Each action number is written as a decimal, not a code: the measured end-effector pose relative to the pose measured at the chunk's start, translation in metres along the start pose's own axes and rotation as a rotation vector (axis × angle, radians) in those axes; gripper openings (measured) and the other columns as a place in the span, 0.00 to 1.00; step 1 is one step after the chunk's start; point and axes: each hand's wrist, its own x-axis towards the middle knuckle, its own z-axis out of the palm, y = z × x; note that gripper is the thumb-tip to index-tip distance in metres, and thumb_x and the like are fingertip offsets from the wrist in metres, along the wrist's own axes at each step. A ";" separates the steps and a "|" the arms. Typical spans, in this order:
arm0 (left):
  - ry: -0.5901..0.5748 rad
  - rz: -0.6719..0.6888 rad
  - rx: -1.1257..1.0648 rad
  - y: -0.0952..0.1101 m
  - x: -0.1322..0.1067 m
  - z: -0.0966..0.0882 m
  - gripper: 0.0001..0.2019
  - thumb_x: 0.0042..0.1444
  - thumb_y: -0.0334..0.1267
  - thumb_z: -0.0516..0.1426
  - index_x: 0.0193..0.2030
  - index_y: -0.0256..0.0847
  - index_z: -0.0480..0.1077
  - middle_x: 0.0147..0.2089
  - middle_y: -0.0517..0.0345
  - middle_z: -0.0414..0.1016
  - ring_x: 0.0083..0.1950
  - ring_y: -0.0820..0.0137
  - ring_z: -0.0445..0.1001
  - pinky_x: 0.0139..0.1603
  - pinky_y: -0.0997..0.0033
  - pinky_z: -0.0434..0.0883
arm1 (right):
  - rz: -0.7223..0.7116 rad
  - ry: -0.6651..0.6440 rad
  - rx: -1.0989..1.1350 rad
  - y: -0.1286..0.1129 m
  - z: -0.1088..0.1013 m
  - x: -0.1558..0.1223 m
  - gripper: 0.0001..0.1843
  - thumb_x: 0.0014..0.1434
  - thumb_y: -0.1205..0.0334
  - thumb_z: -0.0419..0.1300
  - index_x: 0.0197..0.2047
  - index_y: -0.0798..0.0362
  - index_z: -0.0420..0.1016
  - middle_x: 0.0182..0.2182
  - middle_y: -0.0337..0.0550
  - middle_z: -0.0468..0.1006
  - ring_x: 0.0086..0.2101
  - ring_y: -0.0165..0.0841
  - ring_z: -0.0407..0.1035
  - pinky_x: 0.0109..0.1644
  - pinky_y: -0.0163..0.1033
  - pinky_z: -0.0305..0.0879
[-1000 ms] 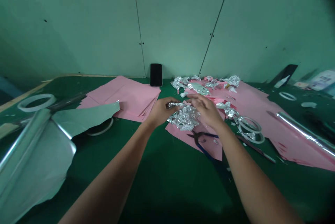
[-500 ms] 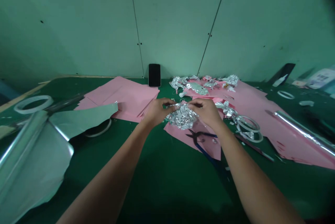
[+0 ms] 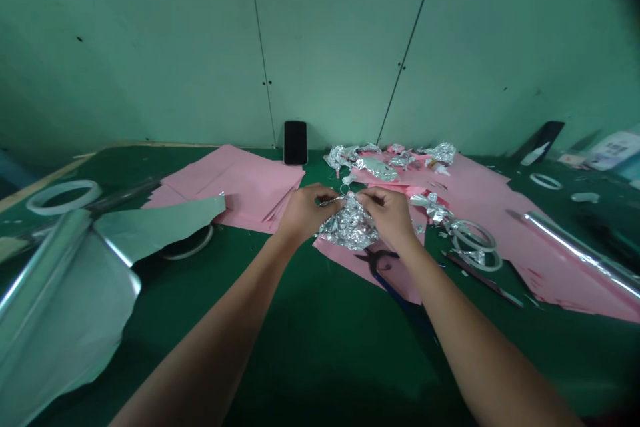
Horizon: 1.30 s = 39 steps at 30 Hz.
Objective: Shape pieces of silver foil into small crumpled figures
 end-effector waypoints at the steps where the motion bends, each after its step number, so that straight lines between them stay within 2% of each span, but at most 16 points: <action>1: 0.009 0.016 -0.011 0.000 -0.001 0.001 0.04 0.49 0.39 0.61 0.30 0.43 0.77 0.33 0.57 0.76 0.35 0.67 0.71 0.38 0.67 0.64 | 0.014 0.017 0.009 0.001 0.001 0.000 0.09 0.53 0.56 0.61 0.31 0.52 0.79 0.22 0.38 0.75 0.24 0.31 0.66 0.29 0.37 0.64; 6: 0.007 0.074 -0.031 -0.001 -0.002 0.002 0.03 0.49 0.37 0.62 0.30 0.44 0.78 0.33 0.56 0.75 0.34 0.67 0.70 0.40 0.66 0.63 | 0.031 0.015 0.014 0.004 0.001 0.001 0.10 0.54 0.55 0.61 0.32 0.52 0.80 0.24 0.39 0.76 0.27 0.32 0.68 0.32 0.38 0.66; 8: 0.008 0.088 0.019 -0.003 0.000 0.000 0.03 0.49 0.38 0.62 0.31 0.45 0.78 0.34 0.56 0.76 0.36 0.65 0.71 0.43 0.65 0.63 | 0.018 -0.048 0.020 0.005 -0.001 0.003 0.11 0.55 0.55 0.61 0.37 0.51 0.80 0.28 0.40 0.78 0.28 0.32 0.70 0.33 0.38 0.66; 12: 0.021 0.085 0.096 -0.007 0.004 -0.006 0.06 0.52 0.41 0.60 0.35 0.46 0.78 0.39 0.55 0.77 0.40 0.64 0.73 0.47 0.64 0.64 | -0.023 -0.193 0.038 0.007 -0.007 0.006 0.21 0.54 0.59 0.62 0.52 0.48 0.74 0.35 0.42 0.78 0.33 0.32 0.72 0.36 0.38 0.68; 16: -0.001 0.056 0.125 -0.011 0.006 -0.010 0.08 0.55 0.41 0.58 0.38 0.46 0.77 0.41 0.55 0.77 0.42 0.64 0.74 0.47 0.64 0.66 | -0.032 -0.249 0.036 0.010 -0.008 0.008 0.22 0.54 0.62 0.62 0.53 0.49 0.73 0.36 0.42 0.78 0.35 0.32 0.73 0.38 0.39 0.69; 21: -0.003 0.106 0.068 -0.004 0.007 -0.009 0.12 0.47 0.41 0.64 0.41 0.48 0.78 0.42 0.54 0.78 0.46 0.60 0.73 0.50 0.62 0.65 | -0.079 -0.250 -0.017 0.004 -0.005 0.007 0.21 0.54 0.65 0.62 0.52 0.49 0.73 0.33 0.40 0.78 0.33 0.32 0.72 0.38 0.39 0.70; 25: -0.042 0.046 0.028 0.004 0.007 -0.007 0.06 0.49 0.40 0.62 0.33 0.45 0.79 0.36 0.56 0.79 0.39 0.63 0.74 0.41 0.65 0.67 | -0.111 -0.220 -0.017 -0.001 -0.001 0.005 0.16 0.53 0.66 0.62 0.46 0.48 0.76 0.35 0.41 0.79 0.36 0.33 0.73 0.40 0.40 0.71; 28: -0.069 -0.017 0.036 0.006 0.007 -0.007 0.06 0.50 0.41 0.61 0.32 0.44 0.78 0.35 0.57 0.78 0.36 0.65 0.75 0.35 0.68 0.66 | -0.130 -0.176 -0.009 -0.001 0.000 0.004 0.08 0.53 0.63 0.63 0.39 0.49 0.79 0.35 0.42 0.80 0.36 0.34 0.74 0.41 0.40 0.71; 31: -0.058 -0.015 0.056 0.004 0.008 -0.006 0.06 0.50 0.41 0.61 0.32 0.45 0.78 0.35 0.56 0.78 0.37 0.64 0.75 0.36 0.68 0.67 | -0.157 -0.184 -0.041 -0.001 -0.002 0.005 0.08 0.54 0.62 0.62 0.39 0.49 0.79 0.36 0.42 0.81 0.37 0.34 0.74 0.43 0.41 0.70; 33: -0.017 0.016 0.077 0.003 0.008 -0.005 0.06 0.49 0.41 0.62 0.34 0.45 0.79 0.37 0.55 0.79 0.39 0.63 0.75 0.40 0.66 0.67 | -0.189 -0.207 -0.069 -0.002 -0.006 0.006 0.13 0.56 0.60 0.61 0.46 0.47 0.77 0.41 0.43 0.80 0.40 0.34 0.73 0.45 0.42 0.69; 35: 0.005 0.031 0.093 0.002 0.008 -0.006 0.11 0.48 0.42 0.63 0.40 0.45 0.78 0.40 0.53 0.79 0.42 0.62 0.75 0.43 0.65 0.68 | -0.218 -0.189 -0.090 -0.003 -0.011 0.007 0.17 0.58 0.57 0.60 0.51 0.45 0.74 0.46 0.43 0.78 0.43 0.35 0.72 0.47 0.43 0.68; 39: -0.024 0.032 0.080 0.004 0.009 -0.013 0.20 0.51 0.45 0.62 0.51 0.44 0.73 0.46 0.52 0.77 0.45 0.62 0.74 0.43 0.66 0.68 | -0.188 -0.140 -0.077 0.001 -0.019 0.006 0.19 0.57 0.51 0.60 0.51 0.46 0.74 0.44 0.44 0.79 0.42 0.35 0.72 0.44 0.41 0.68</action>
